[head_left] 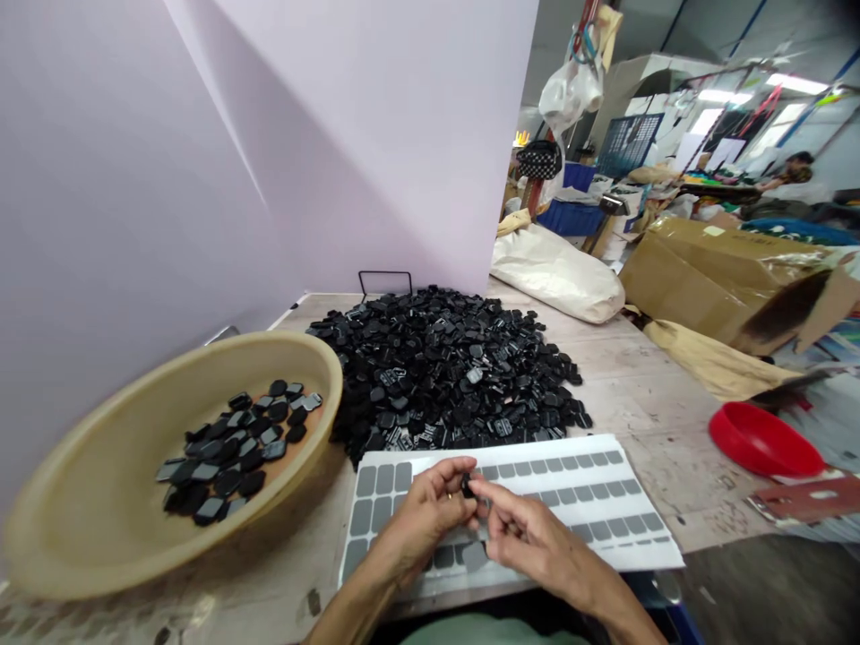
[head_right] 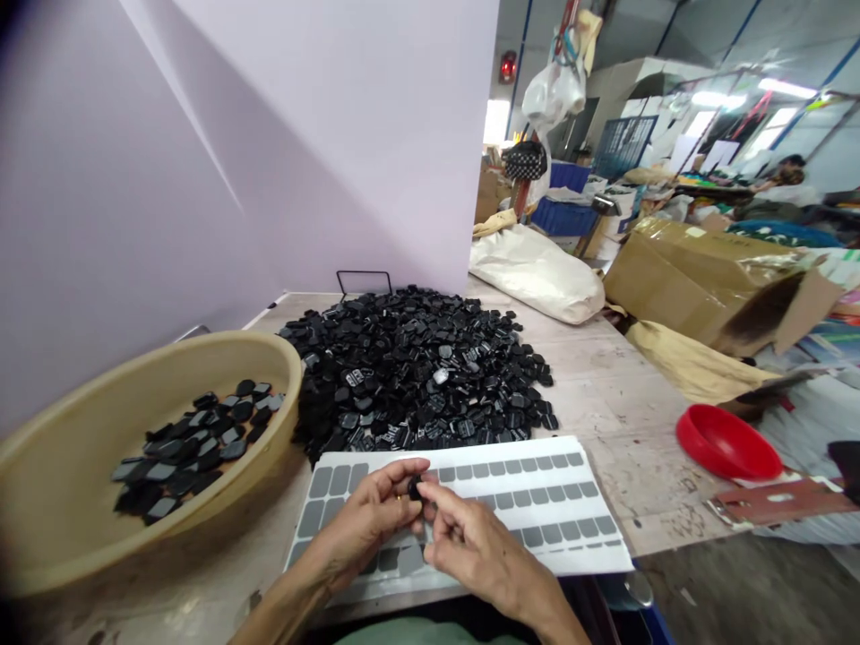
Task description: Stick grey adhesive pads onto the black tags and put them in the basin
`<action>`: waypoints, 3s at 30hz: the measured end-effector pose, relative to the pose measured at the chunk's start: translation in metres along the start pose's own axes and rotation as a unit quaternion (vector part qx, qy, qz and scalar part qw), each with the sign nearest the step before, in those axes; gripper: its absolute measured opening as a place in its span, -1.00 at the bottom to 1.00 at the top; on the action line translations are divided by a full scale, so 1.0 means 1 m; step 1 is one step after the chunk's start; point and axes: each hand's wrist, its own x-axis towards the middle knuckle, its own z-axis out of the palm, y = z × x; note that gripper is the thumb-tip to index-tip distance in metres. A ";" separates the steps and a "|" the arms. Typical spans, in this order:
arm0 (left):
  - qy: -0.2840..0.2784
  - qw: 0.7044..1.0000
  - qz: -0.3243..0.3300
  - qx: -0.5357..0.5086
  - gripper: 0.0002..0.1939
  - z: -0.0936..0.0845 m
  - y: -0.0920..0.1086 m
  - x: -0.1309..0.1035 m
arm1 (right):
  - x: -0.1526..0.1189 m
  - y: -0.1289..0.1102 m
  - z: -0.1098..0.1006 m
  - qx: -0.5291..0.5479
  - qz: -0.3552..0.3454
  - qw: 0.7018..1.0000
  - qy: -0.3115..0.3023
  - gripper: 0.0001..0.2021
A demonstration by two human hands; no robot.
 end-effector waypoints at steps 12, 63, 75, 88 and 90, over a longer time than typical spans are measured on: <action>-0.043 0.999 -0.016 -0.008 -0.61 0.000 0.001 -0.001 | -0.004 0.001 -0.006 0.032 0.014 0.999 -0.010 -0.48; 0.007 0.990 0.054 0.128 -0.71 -0.008 -0.022 0.003 | 0.013 0.025 0.021 -0.336 -0.185 0.898 0.217 -0.78; 0.150 0.940 0.070 0.300 -0.70 -0.062 0.017 -0.045 | 0.026 0.011 0.021 -0.431 -0.072 0.888 0.146 -0.82; 0.094 0.845 0.153 0.503 -0.79 -0.065 0.003 -0.066 | 0.070 -0.010 0.053 -0.541 -0.077 0.821 0.165 -0.87; 0.082 0.836 0.160 0.519 -0.82 -0.067 0.005 -0.060 | 0.072 -0.013 0.051 -0.525 -0.085 0.832 0.159 -0.86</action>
